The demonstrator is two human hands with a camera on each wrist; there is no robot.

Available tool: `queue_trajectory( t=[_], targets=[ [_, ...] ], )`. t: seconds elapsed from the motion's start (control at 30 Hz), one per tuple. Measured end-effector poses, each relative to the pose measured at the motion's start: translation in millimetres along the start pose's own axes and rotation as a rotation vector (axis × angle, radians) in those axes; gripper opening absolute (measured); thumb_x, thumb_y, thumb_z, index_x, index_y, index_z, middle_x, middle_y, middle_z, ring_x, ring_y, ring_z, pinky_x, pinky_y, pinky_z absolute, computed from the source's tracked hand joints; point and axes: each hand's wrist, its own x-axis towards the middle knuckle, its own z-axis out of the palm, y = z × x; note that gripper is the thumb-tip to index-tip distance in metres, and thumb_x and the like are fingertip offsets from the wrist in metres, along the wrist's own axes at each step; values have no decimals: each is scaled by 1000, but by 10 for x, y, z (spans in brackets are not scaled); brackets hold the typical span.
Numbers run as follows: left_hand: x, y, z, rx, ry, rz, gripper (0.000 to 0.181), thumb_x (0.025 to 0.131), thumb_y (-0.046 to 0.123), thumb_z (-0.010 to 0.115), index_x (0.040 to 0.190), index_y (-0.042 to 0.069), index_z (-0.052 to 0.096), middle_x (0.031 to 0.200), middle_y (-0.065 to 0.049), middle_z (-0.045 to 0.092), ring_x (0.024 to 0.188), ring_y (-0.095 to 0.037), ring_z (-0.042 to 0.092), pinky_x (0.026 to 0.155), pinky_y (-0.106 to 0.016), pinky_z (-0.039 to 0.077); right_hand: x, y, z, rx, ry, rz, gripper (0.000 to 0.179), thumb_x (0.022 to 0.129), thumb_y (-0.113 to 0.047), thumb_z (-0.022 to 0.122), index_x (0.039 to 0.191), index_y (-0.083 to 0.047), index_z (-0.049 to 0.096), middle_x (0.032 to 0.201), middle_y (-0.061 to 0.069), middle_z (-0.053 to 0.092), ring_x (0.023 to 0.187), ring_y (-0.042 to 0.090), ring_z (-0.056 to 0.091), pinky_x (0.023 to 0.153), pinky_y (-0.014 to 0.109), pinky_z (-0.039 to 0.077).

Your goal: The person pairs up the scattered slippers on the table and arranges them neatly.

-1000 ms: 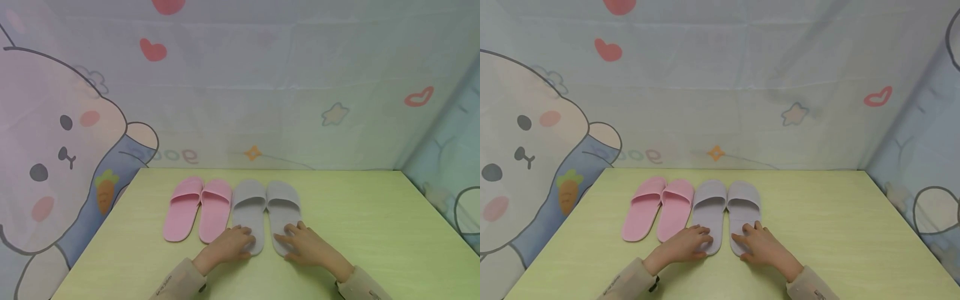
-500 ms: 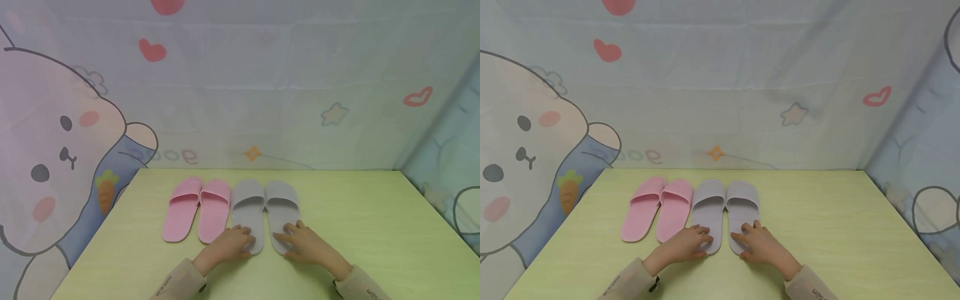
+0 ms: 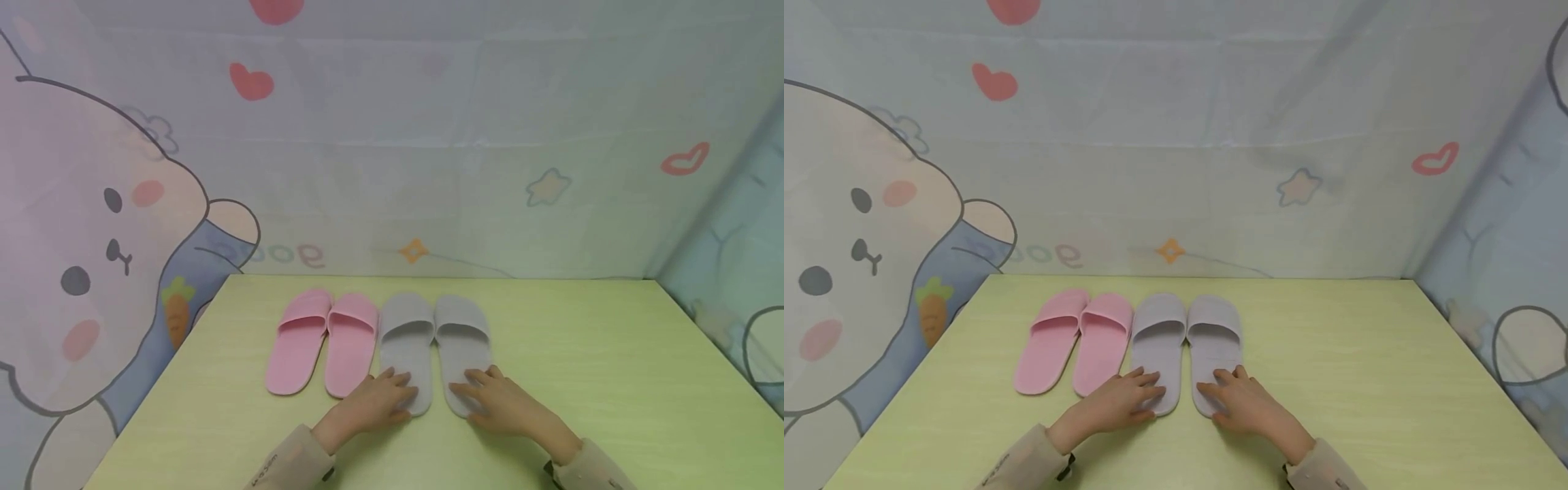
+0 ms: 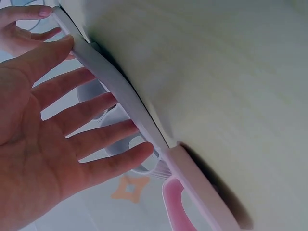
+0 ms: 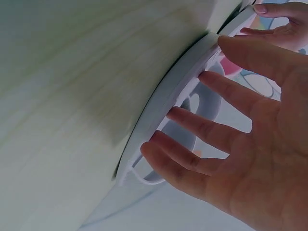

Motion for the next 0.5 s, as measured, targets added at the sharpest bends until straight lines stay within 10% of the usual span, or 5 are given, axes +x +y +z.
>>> queue_trajectory(
  t=[0.5],
  targets=[
    [-35, -11, 18, 95, 86, 49, 32, 82, 34, 60, 111, 20, 60, 122, -4, 56, 112, -24, 52, 78, -41, 47, -28, 35, 18, 94, 8, 16, 41, 79, -22, 63, 118, -12, 57, 123, 25, 51, 99, 39, 50, 75, 47, 47]
  ],
)
